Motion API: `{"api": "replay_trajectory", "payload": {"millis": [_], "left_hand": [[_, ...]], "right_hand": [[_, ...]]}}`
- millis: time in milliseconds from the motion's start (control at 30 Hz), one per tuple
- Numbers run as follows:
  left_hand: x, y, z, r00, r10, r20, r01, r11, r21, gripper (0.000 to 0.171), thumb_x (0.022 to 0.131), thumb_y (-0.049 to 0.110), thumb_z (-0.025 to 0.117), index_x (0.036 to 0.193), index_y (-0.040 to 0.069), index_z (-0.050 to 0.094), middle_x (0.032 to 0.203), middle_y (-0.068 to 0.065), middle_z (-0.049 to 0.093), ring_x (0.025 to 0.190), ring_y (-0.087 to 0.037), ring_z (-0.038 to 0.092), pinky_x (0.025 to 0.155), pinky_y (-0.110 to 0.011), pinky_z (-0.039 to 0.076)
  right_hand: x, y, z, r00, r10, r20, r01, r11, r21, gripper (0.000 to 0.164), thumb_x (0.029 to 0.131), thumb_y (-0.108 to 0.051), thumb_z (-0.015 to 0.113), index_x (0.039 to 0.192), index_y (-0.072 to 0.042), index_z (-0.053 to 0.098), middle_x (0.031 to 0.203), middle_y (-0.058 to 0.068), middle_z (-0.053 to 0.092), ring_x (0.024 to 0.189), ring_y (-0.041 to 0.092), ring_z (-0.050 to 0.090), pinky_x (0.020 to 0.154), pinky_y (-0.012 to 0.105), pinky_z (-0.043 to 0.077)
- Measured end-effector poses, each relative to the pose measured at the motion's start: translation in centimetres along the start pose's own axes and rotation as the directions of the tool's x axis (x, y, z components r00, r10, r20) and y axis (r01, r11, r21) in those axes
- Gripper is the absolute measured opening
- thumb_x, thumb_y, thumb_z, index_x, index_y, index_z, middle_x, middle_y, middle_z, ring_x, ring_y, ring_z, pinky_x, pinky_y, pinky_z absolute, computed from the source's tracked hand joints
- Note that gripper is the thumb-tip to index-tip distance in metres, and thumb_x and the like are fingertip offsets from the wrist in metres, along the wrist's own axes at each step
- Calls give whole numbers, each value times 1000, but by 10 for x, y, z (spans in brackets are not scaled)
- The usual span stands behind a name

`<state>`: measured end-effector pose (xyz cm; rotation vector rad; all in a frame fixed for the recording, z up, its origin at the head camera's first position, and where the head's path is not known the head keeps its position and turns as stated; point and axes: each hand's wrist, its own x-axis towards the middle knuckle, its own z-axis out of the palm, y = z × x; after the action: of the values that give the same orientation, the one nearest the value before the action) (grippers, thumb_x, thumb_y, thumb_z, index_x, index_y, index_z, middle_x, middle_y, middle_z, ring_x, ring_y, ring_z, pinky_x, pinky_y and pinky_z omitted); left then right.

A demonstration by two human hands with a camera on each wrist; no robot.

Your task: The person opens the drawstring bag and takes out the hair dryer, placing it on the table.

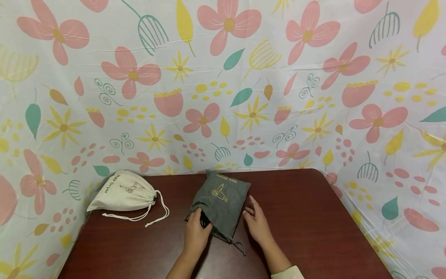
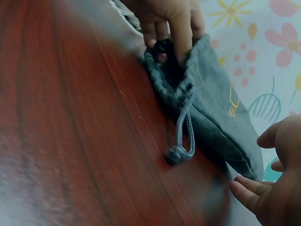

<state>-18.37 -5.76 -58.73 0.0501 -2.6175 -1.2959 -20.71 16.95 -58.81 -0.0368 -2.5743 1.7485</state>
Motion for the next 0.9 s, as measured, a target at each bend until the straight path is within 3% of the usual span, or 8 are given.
{"api": "replay_trajectory", "payload": {"millis": [167,400,633,900], "left_hand": [[0,-1,-4,1000,-8,27,9,1000,-13,66,82,9,79,141,-3,52,133,-26,59,119,-43,61,90,-54,54],[-1,-3,-9,997,-29,65,30,999,-27,66,84,13,78,142,-1,51,133,-23,59,118,-40,62,89,-52,55],[-4,-5,-12,998,-16,53,15,1000,8,65,81,11,79,140,-1,54,131,-22,61,108,-36,65,84,-49,55],[-7,-7,-15,998,14,65,-15,1000,23,64,80,11,80,138,-2,56,133,-22,61,121,-42,61,94,-54,53]], "right_hand": [[7,1,-3,998,61,6,-62,993,103,66,107,-20,48,163,-11,13,162,21,30,142,39,44,111,56,42],[14,2,-6,992,128,9,-128,974,187,64,108,-24,46,162,-9,16,161,20,35,142,40,45,115,58,35],[19,4,-8,990,138,-3,-134,964,228,65,108,-30,47,161,-4,19,159,24,38,138,42,49,115,55,38],[26,6,-9,989,149,-16,-138,946,292,63,109,-36,43,158,0,27,156,29,38,138,44,48,111,51,44]]}}
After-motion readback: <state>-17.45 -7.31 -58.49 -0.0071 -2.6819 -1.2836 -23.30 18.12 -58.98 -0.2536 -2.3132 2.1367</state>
